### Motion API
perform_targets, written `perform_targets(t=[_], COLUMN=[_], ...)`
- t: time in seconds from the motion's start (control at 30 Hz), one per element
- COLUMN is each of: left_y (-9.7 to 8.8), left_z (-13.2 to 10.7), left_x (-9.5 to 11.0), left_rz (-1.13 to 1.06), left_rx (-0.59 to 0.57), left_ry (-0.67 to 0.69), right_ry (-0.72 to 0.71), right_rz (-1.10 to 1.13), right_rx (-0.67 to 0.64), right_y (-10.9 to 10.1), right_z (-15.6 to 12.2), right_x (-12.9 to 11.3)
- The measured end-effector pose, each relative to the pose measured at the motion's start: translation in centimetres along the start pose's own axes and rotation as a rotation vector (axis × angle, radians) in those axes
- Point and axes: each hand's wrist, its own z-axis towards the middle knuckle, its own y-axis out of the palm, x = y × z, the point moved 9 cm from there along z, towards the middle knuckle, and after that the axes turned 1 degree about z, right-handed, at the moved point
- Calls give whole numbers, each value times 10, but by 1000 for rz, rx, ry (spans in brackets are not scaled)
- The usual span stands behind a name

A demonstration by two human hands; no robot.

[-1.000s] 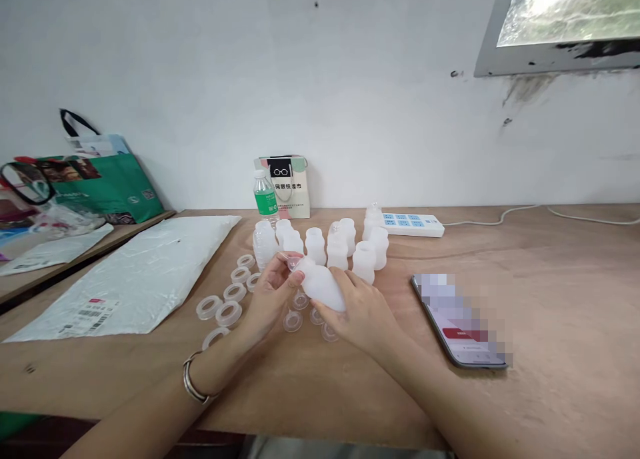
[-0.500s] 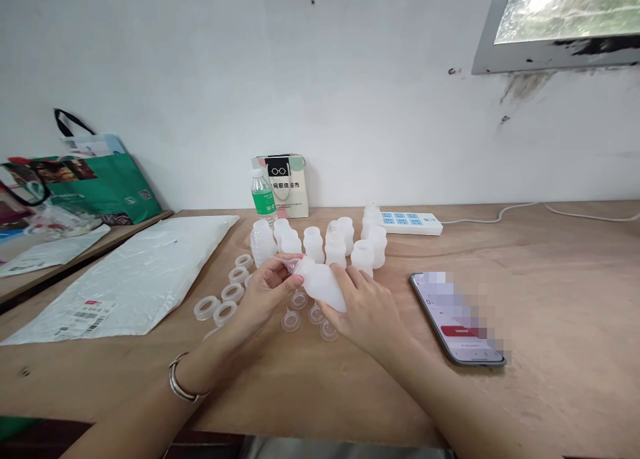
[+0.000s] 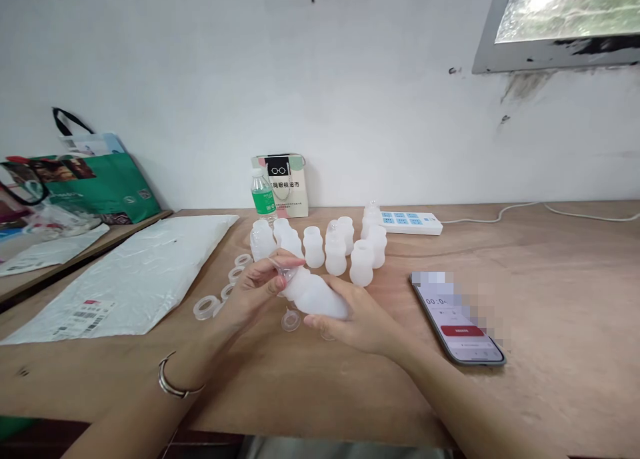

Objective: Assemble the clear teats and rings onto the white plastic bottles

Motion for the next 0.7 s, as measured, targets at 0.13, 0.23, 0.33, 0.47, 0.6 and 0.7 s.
perform_targets(t=[0.13, 0.23, 0.33, 0.47, 0.6, 0.7], left_y=[14, 22, 25, 19, 12, 13], left_z=[-3, -5, -7, -9, -13, -16], left_x=[0, 5, 14, 22, 23, 21], left_rz=[-2, 41, 122, 291, 416, 391], left_rx=[-86, -120, -112, 20, 155, 154], left_ry=[-23, 40, 142, 201, 190, 199], right_ry=[-54, -102, -116, -133, -138, -172], right_rz=[29, 42, -54, -266, -456, -507], right_rx=[22, 84, 147, 252, 309, 324], right_y=[2, 0, -2, -7, -11, -11], right_z=[-1, -1, -2, -5, -7, -8], right_x=[-4, -9, -9, -11, -16, -21])
